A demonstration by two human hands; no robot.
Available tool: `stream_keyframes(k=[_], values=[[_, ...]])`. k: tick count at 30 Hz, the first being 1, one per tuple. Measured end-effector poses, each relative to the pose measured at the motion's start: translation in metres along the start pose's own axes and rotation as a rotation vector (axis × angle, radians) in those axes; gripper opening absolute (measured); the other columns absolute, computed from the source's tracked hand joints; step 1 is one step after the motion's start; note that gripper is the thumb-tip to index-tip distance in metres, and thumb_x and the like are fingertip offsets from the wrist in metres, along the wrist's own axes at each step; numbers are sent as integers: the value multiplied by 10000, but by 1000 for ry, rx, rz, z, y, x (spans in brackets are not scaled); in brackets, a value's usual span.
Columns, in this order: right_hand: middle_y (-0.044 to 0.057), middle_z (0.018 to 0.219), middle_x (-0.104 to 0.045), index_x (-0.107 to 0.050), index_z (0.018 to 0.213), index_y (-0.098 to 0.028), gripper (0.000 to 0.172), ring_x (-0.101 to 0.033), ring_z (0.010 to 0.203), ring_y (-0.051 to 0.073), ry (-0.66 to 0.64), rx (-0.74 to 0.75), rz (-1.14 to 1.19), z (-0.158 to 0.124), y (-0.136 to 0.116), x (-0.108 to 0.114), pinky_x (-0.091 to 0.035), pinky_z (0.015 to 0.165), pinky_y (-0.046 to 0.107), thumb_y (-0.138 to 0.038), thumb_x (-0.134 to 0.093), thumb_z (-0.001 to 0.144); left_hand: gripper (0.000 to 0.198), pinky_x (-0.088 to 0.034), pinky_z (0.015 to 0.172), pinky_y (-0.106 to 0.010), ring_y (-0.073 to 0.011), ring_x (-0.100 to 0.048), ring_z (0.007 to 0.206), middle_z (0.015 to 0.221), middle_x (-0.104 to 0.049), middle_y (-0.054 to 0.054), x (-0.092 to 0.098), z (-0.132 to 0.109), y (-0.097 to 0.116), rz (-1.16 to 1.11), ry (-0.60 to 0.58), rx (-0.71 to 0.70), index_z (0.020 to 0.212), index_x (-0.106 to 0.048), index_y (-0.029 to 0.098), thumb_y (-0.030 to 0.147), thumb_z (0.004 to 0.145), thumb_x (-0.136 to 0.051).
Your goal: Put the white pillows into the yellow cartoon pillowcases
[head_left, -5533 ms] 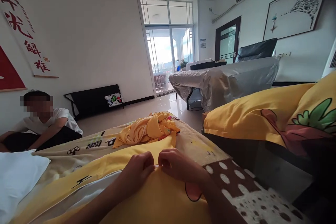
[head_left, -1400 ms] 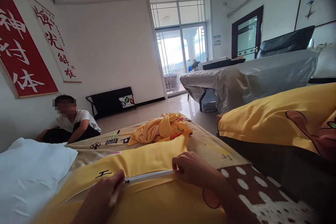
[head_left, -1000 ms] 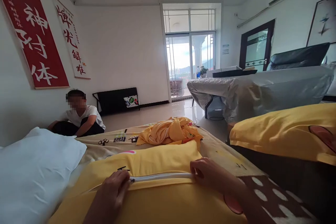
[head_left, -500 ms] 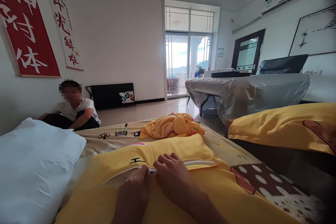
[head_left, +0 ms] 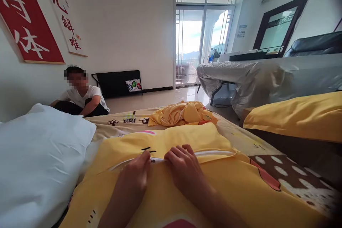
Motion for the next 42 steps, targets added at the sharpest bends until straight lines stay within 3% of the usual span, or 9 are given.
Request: stream_keyframes(k=[7, 11, 16, 19, 23, 26, 31, 35, 42], values=[[20, 724, -578, -521, 779, -182, 158, -488, 701, 155, 383, -17, 66, 8, 10, 22, -346, 674, 284, -78, -460, 880, 287, -332, 528, -207, -115, -441, 537, 591, -468, 47, 28, -4, -21, -55, 219, -51, 715, -425, 226, 432, 893, -334], [30, 771, -576, -531, 844, -197, 118, -523, 745, 161, 557, -14, 72, 7, 9, 47, -423, 664, 287, -92, -489, 879, 232, -383, 557, -187, -102, -497, 570, 651, -553, 41, 24, -8, -6, -139, 413, -196, 748, -489, 224, 376, 903, -406], [41, 839, -554, -536, 942, -233, 198, -569, 878, 206, 868, 85, -17, -3, 21, 73, -488, 761, 385, -72, -534, 828, 143, -432, 708, -204, -123, -583, 786, 849, -640, -5, 21, -14, 12, -170, 589, -312, 853, -558, 222, 267, 906, -433], [45, 814, -549, -524, 907, -218, 116, -550, 819, 190, 724, 93, 21, 3, 42, 60, -480, 724, 364, -116, -491, 863, 155, -431, 742, -254, -151, -569, 819, 854, -622, -18, 20, -3, -2, -122, 500, -305, 861, -560, 220, 283, 906, -426], [48, 788, -581, -526, 803, -192, 145, -516, 771, 173, 182, 18, 90, 15, 65, 26, -430, 714, 321, -146, -428, 898, 209, -405, 811, -346, -201, -517, 907, 924, -578, -56, 10, 21, -33, 4, 356, -251, 834, -539, 201, 250, 913, -352], [39, 808, -594, -534, 767, -187, 170, -509, 785, 171, -45, -47, 40, 15, 67, 14, -392, 738, 314, -113, -432, 881, 216, -396, 791, -353, -202, -506, 886, 905, -567, -55, 4, 31, -46, 22, 312, -196, 822, -511, 194, 232, 914, -318], [20, 821, -588, -542, 770, -185, 162, -509, 809, 163, -107, -121, -9, 13, 57, 19, -354, 772, 308, -58, -455, 823, 253, -378, 761, -339, -180, -521, 797, 803, -561, -18, 7, 28, -40, 93, 309, -180, 774, -479, 194, 253, 935, -293], [32, 837, -597, -559, 769, -185, 182, -516, 825, 178, -100, -143, -69, 12, 46, 24, -330, 797, 330, -126, -433, 888, 261, -366, 797, -347, -179, -535, 788, 799, -579, -16, 14, 21, -30, 198, 320, -183, 787, -495, 193, 204, 933, -279], [31, 968, -647, -591, 985, -212, 204, -544, 913, 160, 15, 22, 33, 19, 2, 26, -320, 850, 312, -130, -414, 929, 293, -343, 723, -320, -179, -554, 780, 829, -598, -37, 24, 8, -19, 269, 243, -120, 808, -514, 190, 192, 933, -249]])
Point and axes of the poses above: each hand's wrist, its own z-axis towards the middle knuckle, its own x-axis out of the back of the hand, y = z × x, the point moved 2 cm from there along z, towards the middle knuckle
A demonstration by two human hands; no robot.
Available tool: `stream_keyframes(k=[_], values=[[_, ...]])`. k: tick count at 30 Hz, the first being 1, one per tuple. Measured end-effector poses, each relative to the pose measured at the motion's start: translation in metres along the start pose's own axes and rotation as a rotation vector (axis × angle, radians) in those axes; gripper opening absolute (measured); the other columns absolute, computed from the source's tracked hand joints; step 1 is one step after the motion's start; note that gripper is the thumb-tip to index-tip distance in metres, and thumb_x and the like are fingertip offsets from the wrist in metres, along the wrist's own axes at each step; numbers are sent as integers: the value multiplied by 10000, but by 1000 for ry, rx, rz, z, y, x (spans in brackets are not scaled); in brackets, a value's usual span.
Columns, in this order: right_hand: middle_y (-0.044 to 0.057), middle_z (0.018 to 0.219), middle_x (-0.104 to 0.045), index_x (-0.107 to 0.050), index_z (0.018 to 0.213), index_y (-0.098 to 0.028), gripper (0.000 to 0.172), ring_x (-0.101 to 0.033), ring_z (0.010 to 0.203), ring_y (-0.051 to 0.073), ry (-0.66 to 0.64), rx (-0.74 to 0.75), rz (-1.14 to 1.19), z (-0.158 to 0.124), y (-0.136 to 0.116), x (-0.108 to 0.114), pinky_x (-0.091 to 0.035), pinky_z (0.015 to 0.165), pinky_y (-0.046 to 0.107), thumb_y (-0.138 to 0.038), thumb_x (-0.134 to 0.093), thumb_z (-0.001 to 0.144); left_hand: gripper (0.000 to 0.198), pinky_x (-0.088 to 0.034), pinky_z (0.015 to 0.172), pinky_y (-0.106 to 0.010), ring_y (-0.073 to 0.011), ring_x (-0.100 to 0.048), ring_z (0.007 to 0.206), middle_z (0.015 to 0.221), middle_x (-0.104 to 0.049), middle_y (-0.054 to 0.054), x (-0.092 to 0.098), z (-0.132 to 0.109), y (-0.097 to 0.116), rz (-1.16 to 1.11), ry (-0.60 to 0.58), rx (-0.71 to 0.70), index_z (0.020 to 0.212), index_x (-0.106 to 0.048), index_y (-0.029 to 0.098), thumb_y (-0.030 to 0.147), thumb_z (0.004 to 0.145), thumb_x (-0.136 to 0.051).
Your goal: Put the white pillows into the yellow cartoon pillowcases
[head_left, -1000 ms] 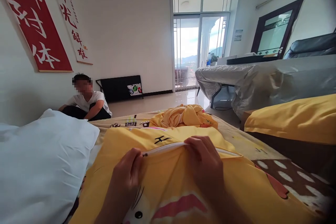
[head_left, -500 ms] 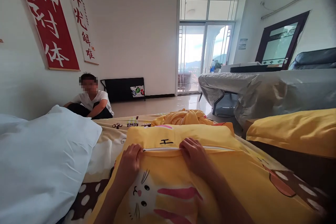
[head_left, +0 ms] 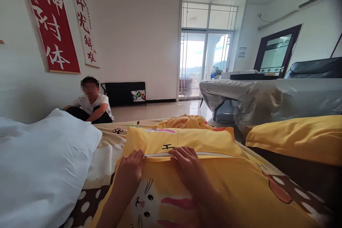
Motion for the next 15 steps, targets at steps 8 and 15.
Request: stream_keyframes(k=[8, 15], values=[[-3, 826, -647, -647, 847, -221, 165, -551, 819, 133, -98, 47, -23, 34, -39, -48, -330, 754, 276, -135, -512, 888, 248, -327, 626, -273, -166, -567, 725, 748, -597, -17, -2, 4, -8, -106, -14, 76, 731, -464, 203, 200, 899, -282], [1, 800, -624, -625, 905, -218, 121, -524, 798, 152, 28, -63, 10, 13, -24, -86, -340, 753, 277, -142, -539, 866, 252, -349, 654, -280, -166, -520, 698, 751, -572, -25, -13, 9, -14, -195, -47, 42, 716, -407, 209, 247, 913, -254]])
Point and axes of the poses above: each hand's wrist, its own z-axis towards the middle knuckle, its own x-axis out of the back of the hand, y = z × x, the point moved 2 cm from there along z, towards the middle knuckle
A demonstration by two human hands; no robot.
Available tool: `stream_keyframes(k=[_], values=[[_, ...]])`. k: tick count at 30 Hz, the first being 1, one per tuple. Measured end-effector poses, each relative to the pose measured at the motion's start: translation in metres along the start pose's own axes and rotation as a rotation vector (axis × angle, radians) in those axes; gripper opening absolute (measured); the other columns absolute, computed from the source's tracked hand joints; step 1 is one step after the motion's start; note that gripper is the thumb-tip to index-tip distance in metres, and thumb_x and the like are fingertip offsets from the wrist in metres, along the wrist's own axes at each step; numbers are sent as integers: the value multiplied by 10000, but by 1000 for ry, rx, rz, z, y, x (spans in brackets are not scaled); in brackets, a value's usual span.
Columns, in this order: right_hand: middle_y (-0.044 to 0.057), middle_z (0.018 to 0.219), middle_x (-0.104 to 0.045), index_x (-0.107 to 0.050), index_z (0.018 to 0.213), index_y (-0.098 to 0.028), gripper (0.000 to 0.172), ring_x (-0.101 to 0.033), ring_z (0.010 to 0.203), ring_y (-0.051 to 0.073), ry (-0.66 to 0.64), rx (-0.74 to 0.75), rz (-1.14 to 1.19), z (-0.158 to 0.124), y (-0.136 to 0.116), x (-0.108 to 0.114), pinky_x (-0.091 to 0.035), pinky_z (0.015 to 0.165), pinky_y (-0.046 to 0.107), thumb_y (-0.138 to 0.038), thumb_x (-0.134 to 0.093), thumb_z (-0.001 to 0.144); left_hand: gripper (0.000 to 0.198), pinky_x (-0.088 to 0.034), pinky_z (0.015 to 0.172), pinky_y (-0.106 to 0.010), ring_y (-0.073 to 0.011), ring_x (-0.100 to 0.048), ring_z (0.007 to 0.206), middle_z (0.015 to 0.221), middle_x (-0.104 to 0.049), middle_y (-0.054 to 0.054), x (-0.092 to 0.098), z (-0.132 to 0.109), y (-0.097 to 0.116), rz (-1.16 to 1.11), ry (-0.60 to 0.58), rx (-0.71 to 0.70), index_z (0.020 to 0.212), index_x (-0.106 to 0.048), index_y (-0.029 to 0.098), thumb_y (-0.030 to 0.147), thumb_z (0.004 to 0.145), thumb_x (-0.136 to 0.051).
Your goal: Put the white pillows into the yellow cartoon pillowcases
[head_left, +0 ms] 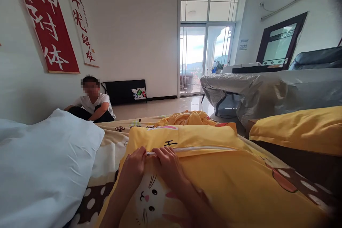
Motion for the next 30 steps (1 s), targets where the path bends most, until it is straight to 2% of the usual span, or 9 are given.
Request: stream_keyframes(k=[3, 6, 12, 18, 22, 30], values=[[22, 856, -596, -632, 856, -233, 94, -496, 853, 174, 46, 19, -78, 0, 1, -3, -322, 785, 307, -193, -549, 876, 252, -354, 652, -279, -169, -507, 691, 750, -556, -30, -1, -1, 1, -31, -19, -4, 718, -400, 211, 258, 913, -248], [29, 944, -592, -618, 851, -225, 70, -484, 913, 176, 38, 55, -91, 1, 2, -4, -289, 848, 336, -212, -560, 885, 247, -356, 661, -281, -172, -506, 704, 758, -556, -33, -2, -2, 1, -50, -33, -24, 725, -408, 211, 254, 911, -251], [-10, 776, -590, -568, 744, -194, 172, -484, 794, 138, -33, 83, -36, -2, 1, 1, -245, 860, 327, -151, -519, 903, 249, -354, 687, -284, -154, -498, 667, 703, -561, 1, 2, -1, -4, -110, -55, -47, 710, -434, 207, 300, 905, -309], [-6, 707, -555, -545, 660, -179, 239, -461, 721, 125, -6, 77, 36, -2, -10, 19, -245, 797, 309, -125, -489, 886, 250, -353, 762, -297, -162, -535, 737, 757, -606, 5, 24, -6, -6, -215, -111, -14, 748, -512, 209, 373, 876, -374], [-10, 634, -530, -523, 591, -170, 259, -442, 667, 113, -17, 128, 62, -5, -21, 33, -241, 791, 317, -95, -492, 837, 238, -292, 881, -341, -172, -554, 828, 839, -632, 28, 38, -19, 0, -110, -182, 32, 806, -563, 237, 367, 882, -379], [-5, 609, -532, -509, 561, -167, 217, -442, 641, 112, -66, 223, 50, -13, -32, 54, -234, 814, 324, -84, -519, 761, 247, -263, 828, -391, -197, -538, 859, 806, -604, -7, 41, -34, 22, 150, -251, 72, 787, -549, 214, 216, 882, -321]])
Point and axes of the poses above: each hand's wrist, its own z-axis towards the middle knuckle, its own x-axis out of the back of the hand, y = z × x, the point moved 2 cm from there along z, towards the middle knuckle
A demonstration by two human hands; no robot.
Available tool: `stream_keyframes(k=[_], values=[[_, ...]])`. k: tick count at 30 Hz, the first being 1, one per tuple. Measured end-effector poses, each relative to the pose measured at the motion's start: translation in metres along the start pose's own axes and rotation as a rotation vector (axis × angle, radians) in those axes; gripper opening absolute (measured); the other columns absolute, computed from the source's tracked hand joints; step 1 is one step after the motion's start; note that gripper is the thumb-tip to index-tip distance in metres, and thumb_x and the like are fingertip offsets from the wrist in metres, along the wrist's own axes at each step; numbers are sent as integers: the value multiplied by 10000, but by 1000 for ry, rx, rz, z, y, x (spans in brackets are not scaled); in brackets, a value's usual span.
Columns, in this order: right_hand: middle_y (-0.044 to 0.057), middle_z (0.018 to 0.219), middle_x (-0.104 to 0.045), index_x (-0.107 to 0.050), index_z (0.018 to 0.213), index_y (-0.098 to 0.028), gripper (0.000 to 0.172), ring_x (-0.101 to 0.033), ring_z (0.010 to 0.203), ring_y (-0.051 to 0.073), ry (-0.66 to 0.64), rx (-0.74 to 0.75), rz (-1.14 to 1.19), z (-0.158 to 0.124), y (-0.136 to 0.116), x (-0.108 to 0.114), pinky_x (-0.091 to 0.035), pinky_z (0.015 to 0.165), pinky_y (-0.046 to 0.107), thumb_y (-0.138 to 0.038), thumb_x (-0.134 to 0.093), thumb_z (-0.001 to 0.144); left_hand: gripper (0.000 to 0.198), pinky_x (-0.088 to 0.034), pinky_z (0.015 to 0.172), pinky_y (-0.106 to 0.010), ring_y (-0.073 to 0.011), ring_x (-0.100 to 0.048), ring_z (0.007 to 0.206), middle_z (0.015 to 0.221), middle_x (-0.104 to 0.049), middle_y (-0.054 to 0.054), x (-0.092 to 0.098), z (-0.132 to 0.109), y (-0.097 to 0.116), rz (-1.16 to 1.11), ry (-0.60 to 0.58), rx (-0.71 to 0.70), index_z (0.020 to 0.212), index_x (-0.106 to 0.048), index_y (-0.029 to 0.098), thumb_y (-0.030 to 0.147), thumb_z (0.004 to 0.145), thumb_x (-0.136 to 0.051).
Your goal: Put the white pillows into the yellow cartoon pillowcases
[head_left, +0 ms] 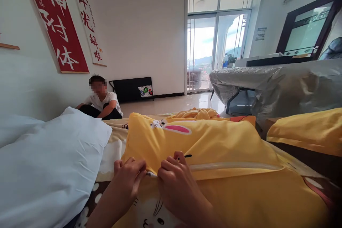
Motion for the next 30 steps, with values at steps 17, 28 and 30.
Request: stream_keyframes(k=[17, 28, 30], values=[[-17, 559, -502, -477, 522, -163, 219, -412, 589, 103, 161, 28, 43, 0, 5, 3, -234, 769, 299, -59, -516, 711, 164, -270, 831, -369, -192, -513, 847, 856, -577, -25, -8, 6, 2, -63, -10, -94, 784, -514, 190, 262, 846, -379], [-19, 556, -491, -463, 521, -163, 222, -402, 592, 105, 137, 28, 51, -2, 7, -1, -232, 752, 305, -48, -523, 702, 177, -260, 806, -388, -178, -510, 734, 718, -572, -14, -10, 22, -13, 30, 43, 146, 639, -454, 177, 267, 777, -388], [-18, 560, -493, -466, 527, -164, 222, -403, 593, 107, 119, 33, 44, -2, 8, -4, -231, 750, 309, -53, -522, 711, 175, -258, 814, -403, -187, -528, 756, 731, -585, -22, -12, 22, -13, 72, 39, 166, 640, -462, 175, 252, 774, -378]])
Point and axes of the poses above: each hand's wrist, its own z-axis towards the middle knuckle, its own x-axis out of the back of the hand, y = z × x, the point moved 2 cm from there along z, towards the middle knuckle
